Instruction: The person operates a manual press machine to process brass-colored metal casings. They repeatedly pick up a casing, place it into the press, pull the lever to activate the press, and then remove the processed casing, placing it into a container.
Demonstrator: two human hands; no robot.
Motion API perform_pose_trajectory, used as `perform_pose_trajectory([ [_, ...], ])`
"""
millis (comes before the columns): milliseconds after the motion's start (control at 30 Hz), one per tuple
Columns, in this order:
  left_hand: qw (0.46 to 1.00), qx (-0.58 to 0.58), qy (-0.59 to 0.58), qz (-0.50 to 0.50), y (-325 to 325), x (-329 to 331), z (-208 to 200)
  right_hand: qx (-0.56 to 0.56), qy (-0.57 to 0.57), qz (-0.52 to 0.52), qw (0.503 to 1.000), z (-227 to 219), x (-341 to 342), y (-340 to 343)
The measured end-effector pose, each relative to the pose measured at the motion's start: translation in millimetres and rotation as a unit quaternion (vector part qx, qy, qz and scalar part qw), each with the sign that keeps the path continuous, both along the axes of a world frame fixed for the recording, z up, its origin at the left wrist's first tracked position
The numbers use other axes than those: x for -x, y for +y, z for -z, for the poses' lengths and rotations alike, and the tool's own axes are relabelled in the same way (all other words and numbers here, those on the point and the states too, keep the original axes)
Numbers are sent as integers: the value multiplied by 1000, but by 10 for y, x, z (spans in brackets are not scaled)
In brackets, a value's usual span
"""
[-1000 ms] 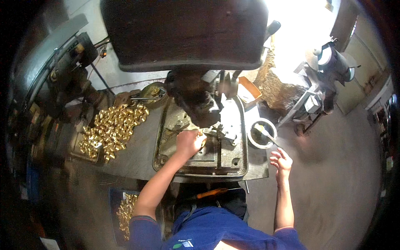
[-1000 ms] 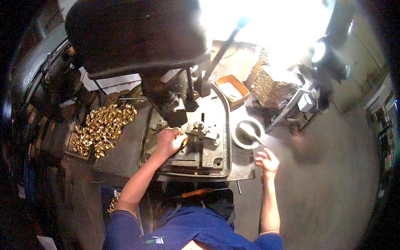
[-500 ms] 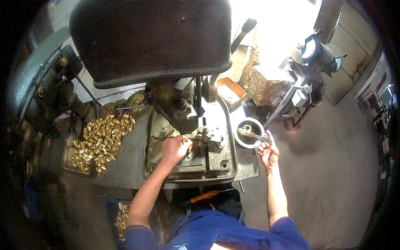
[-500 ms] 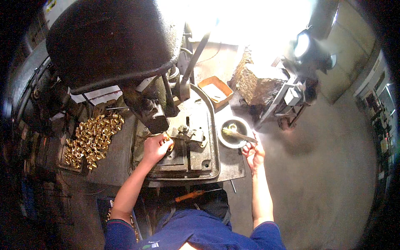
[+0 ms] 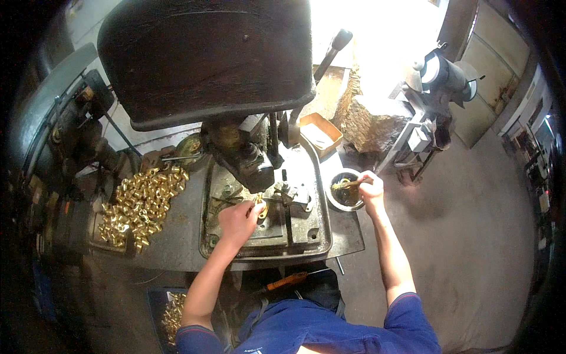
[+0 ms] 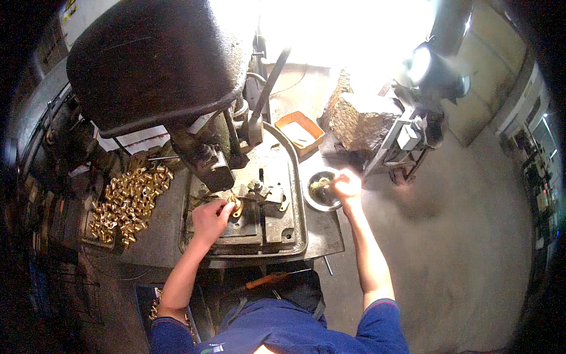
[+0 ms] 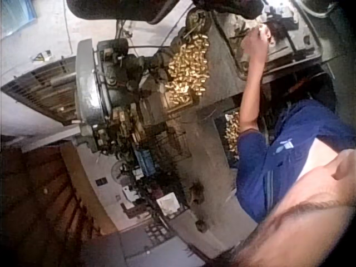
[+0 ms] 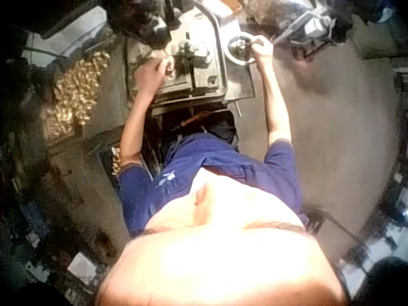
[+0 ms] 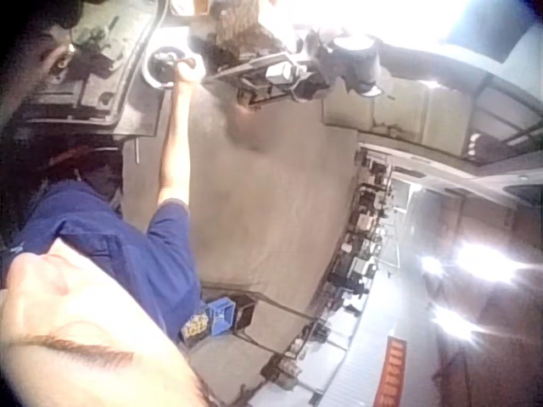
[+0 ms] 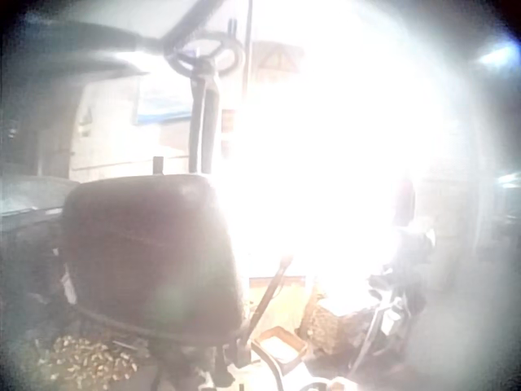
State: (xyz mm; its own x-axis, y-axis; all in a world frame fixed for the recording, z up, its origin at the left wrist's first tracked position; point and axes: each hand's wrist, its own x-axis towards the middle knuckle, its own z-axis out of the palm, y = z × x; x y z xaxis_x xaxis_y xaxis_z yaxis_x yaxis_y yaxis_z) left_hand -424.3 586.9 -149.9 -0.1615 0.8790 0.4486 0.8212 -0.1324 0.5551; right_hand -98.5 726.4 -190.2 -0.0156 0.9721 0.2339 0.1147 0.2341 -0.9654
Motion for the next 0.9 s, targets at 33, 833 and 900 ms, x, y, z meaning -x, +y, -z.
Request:
perform_pose_trajectory([
  [33, 1000, -16, -1, -2, -31, 16, -5, 21, -12, -14, 1000, 22, 8, 64],
  [833, 959, 165, -221, 65, -770, 466, 46, -113, -172, -132, 970, -6, -373, -21],
  [900, 964, 173, -186, 73, -822, 475, 22, -96, -238, -161, 953, -92, -375, -84],
])
